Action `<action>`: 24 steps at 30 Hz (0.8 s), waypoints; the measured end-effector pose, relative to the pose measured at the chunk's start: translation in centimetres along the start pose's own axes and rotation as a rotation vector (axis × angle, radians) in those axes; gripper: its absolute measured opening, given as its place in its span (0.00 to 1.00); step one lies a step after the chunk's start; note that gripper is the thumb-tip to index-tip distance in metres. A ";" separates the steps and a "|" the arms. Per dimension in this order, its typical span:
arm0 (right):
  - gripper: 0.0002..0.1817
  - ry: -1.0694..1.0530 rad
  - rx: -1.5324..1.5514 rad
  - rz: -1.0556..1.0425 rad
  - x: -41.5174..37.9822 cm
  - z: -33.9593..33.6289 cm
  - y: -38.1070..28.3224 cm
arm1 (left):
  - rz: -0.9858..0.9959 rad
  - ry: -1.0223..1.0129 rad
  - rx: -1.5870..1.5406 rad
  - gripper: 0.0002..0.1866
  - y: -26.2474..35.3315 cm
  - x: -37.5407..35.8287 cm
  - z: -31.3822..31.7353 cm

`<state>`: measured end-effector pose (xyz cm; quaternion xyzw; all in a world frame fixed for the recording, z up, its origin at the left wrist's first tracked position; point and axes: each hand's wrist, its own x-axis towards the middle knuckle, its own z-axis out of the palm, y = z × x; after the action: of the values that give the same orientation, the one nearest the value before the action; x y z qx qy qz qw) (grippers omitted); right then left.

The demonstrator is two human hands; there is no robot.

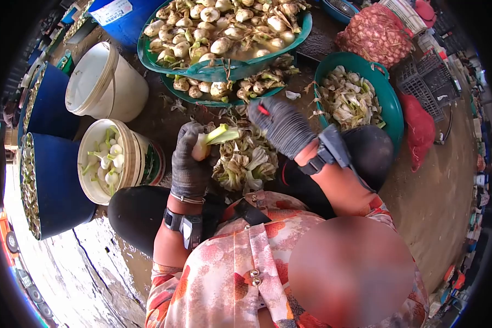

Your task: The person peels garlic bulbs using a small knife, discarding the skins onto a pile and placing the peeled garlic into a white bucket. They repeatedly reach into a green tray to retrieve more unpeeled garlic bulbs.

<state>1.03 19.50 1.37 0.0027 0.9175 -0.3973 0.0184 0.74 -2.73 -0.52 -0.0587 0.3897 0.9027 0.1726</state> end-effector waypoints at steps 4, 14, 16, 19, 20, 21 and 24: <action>0.18 0.105 0.199 -0.257 -0.8 -3.0 -4.4 | -0.165 0.160 0.010 0.24 0.3 0.5 1.3; 0.16 -0.284 -0.521 -0.386 2.1 -2.2 -3.9 | -0.140 -0.179 0.376 0.35 -0.3 1.2 0.5; 0.15 -0.337 -0.439 -0.417 2.5 -2.1 -3.0 | -0.158 -0.181 0.366 0.30 0.0 1.1 0.5; 0.15 -0.345 -0.406 -0.348 3.2 -1.7 -1.6 | -0.190 -0.280 0.694 0.27 0.5 1.3 0.3; 0.15 -0.344 -0.403 -0.343 3.2 -1.7 -1.4 | -0.195 -0.282 0.696 0.27 0.3 1.5 0.4; 0.15 -0.282 -0.325 -0.332 3.1 -1.8 -1.3 | -0.175 -0.277 0.674 0.26 0.1 1.7 0.5; 0.15 -0.133 -0.176 -0.369 2.7 -1.8 -1.8 | -0.205 -0.240 0.660 0.26 -0.2 2.0 0.4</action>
<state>-1.80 19.54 3.80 -0.1930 0.9304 -0.3114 0.0059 -1.08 -1.78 -0.88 0.0678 0.6290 0.7070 0.3161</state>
